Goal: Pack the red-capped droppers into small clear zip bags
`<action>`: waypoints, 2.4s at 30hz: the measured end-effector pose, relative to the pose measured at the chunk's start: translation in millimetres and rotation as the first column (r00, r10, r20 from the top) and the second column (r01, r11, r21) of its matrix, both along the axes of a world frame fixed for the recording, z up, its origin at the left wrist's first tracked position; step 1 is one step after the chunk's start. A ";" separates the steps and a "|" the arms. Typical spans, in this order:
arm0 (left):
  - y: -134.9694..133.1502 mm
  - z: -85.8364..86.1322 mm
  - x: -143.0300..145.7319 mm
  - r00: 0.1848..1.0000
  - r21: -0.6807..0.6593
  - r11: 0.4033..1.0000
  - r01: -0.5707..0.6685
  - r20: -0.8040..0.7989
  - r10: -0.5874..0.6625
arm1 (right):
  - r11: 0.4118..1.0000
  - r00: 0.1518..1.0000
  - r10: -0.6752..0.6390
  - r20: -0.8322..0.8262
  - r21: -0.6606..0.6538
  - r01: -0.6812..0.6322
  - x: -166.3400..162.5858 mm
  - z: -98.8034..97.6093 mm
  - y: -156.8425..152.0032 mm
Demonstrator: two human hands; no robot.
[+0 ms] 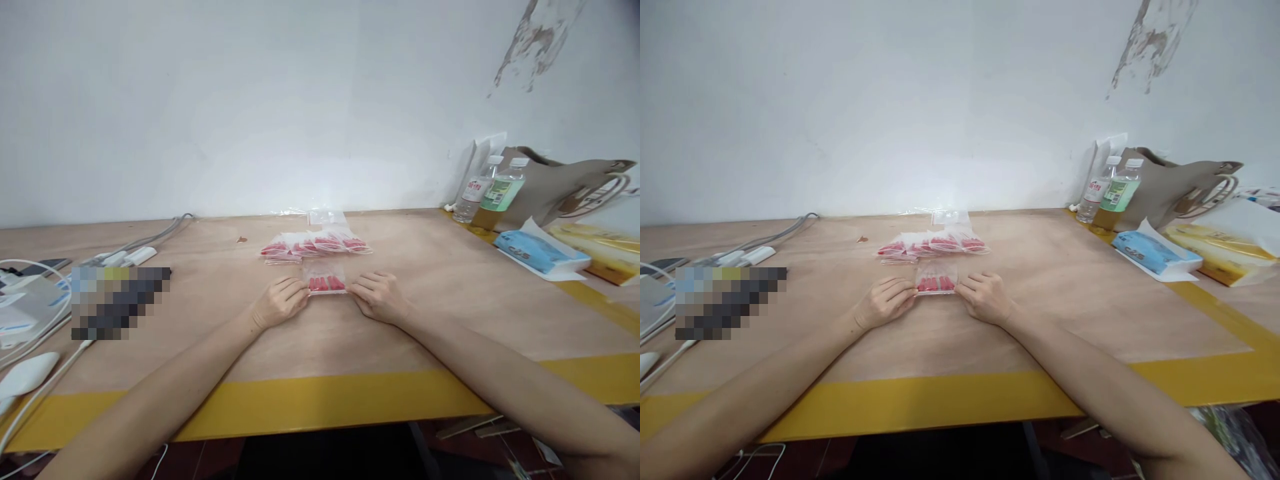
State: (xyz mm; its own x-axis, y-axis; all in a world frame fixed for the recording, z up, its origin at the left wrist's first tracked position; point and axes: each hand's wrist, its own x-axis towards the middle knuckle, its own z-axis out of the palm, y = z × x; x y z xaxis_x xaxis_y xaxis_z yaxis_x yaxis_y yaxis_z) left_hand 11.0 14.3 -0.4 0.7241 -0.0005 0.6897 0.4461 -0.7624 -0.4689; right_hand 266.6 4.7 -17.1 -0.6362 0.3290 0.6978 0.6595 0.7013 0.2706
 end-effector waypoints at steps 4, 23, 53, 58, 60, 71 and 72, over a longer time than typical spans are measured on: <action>-0.2 -1.1 -1.6 1.000 -0.031 0.999 -0.017 -0.013 0.016 | 1.000 1.000 -0.017 -0.002 -0.018 0.016 2.7 0.3 -0.1; 1.2 -5.7 8.0 0.987 -0.093 0.984 -0.149 -0.072 0.143 | 0.991 0.998 0.055 0.019 0.122 -0.057 -48.6 3.6 8.2; 7.8 3.7 18.0 0.990 -0.405 0.905 -0.128 -0.007 0.138 | 0.975 0.993 0.047 0.113 -0.223 -0.021 14.3 -1.1 8.2; 53.6 19.7 53.3 0.890 -0.419 0.789 -0.451 -0.136 0.436 | 0.910 0.994 0.000 0.111 -0.413 0.046 81.1 7.4 5.1; 72.4 24.0 67.3 0.842 -0.433 0.725 -0.536 -0.212 0.496 | 0.865 0.970 -0.146 0.196 -0.449 0.222 102.6 12.0 2.4; 94.0 4.6 50.4 0.773 -0.503 0.600 -0.623 -0.279 0.569 | 0.636 0.770 -0.571 0.286 -0.440 0.635 128.8 17.1 46.1; 92.7 3.8 45.1 0.774 -0.501 0.602 -0.622 -0.277 0.569 | 0.672 0.799 -0.545 0.255 -0.436 0.598 121.5 20.6 49.5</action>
State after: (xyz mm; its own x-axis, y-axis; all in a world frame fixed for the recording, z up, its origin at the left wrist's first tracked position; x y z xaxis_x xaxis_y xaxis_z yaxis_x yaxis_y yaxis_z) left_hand 56.1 106.9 3.4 0.4795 0.7981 0.3649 0.8747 -0.4678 -0.1263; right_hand 388.1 54.1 3.4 -0.2646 0.9176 0.2966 0.9643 0.2472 0.0955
